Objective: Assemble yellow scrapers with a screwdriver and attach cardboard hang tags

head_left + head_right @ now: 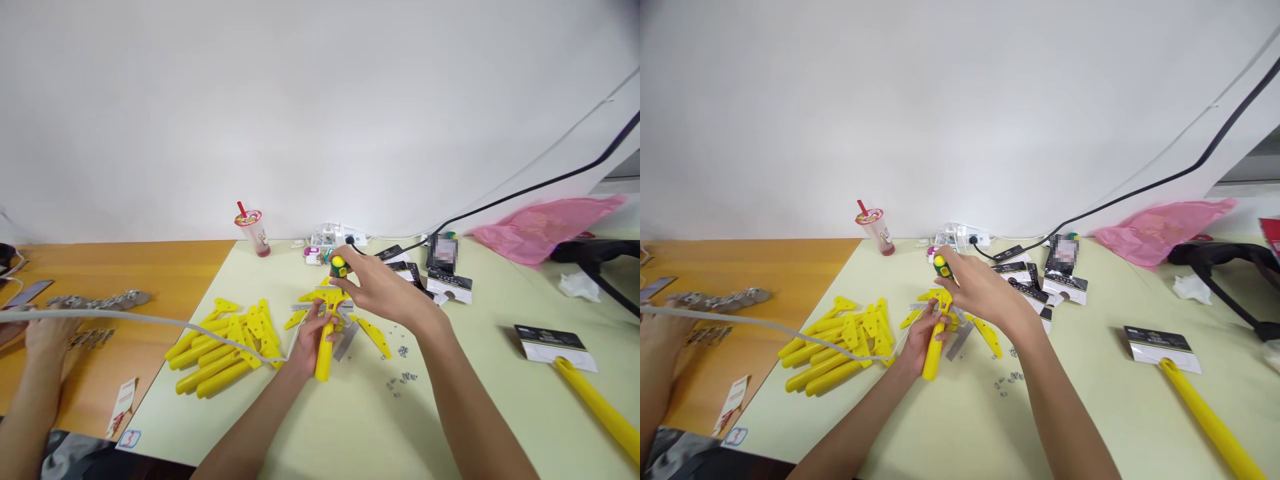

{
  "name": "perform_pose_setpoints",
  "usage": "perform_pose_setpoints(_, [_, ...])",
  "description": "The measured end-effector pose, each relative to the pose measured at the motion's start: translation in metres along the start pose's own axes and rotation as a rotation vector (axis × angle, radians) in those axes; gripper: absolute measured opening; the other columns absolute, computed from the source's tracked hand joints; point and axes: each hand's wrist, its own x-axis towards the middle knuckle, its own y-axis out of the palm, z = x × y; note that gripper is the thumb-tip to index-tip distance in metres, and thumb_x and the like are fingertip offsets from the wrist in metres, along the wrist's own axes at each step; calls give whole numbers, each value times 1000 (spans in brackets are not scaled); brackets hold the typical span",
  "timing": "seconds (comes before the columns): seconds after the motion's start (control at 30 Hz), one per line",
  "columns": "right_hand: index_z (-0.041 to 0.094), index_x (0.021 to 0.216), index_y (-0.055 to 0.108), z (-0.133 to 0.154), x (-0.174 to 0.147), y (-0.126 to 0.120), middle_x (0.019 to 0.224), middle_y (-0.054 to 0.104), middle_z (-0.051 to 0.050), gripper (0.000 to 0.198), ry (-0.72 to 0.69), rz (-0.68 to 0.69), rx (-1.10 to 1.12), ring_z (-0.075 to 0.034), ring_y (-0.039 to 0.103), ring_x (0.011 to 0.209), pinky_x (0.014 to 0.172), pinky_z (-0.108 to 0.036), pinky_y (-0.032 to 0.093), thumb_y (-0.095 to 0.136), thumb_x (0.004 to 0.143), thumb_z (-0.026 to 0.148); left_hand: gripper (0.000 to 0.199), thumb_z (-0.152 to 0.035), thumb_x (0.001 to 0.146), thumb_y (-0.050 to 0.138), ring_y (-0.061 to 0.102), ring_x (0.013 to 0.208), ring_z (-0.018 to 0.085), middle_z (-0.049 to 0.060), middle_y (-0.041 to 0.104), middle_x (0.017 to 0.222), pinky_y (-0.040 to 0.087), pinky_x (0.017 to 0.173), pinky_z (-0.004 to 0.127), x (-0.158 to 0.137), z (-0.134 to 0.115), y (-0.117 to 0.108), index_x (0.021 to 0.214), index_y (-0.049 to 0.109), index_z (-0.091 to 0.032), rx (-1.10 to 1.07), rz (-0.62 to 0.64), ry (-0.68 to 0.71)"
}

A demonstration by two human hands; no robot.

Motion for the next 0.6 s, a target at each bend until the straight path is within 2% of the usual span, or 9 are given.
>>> perform_pose_setpoints(0.2, [26,120,47,6,5,5,86,63,0,12,-42,-22,-9,-21,56,71,65,-30,36,50,110,32,67,-1,66,90,65,74,9,1,67,106,34,46,13,6,0,-3,115,52,-28,-4,-38,36])
perform_pose_setpoints(0.3, [22,117,47,3,13,16,104,67,-7,7,-10,-30,-92,-22,60,77,66,-31,38,46,110,24,67,-3,66,91,65,74,10,-1,65,100,33,45,14,3,1,-1,114,52,-28,26,-32,29])
perform_pose_setpoints(0.37, [20,117,49,-4,20,27,120,67,-12,10,15,20,-191,-23,66,87,69,-31,40,52,108,23,67,-3,65,91,64,74,10,-1,64,99,34,46,14,1,1,0,114,52,-28,46,-17,28])
perform_pose_setpoints(0.43, [19,120,53,-10,26,38,127,67,-13,23,24,97,-260,-25,69,96,71,-31,41,65,104,31,67,-2,64,90,64,74,10,-2,62,95,34,46,14,0,1,1,113,52,-28,58,-10,34])
perform_pose_setpoints(0.5, [19,121,57,-15,32,49,126,70,-12,33,24,151,-301,-27,71,102,73,-31,43,74,99,37,67,-2,63,90,63,73,11,-3,60,90,33,46,15,0,1,1,110,51,-28,69,-9,40])
perform_pose_setpoints(0.6, [19,114,65,-16,39,63,117,74,-10,24,26,205,-378,-28,73,102,72,-31,43,71,99,38,64,-4,64,90,63,73,11,-4,59,88,34,47,16,2,2,-3,109,51,-27,91,22,53])
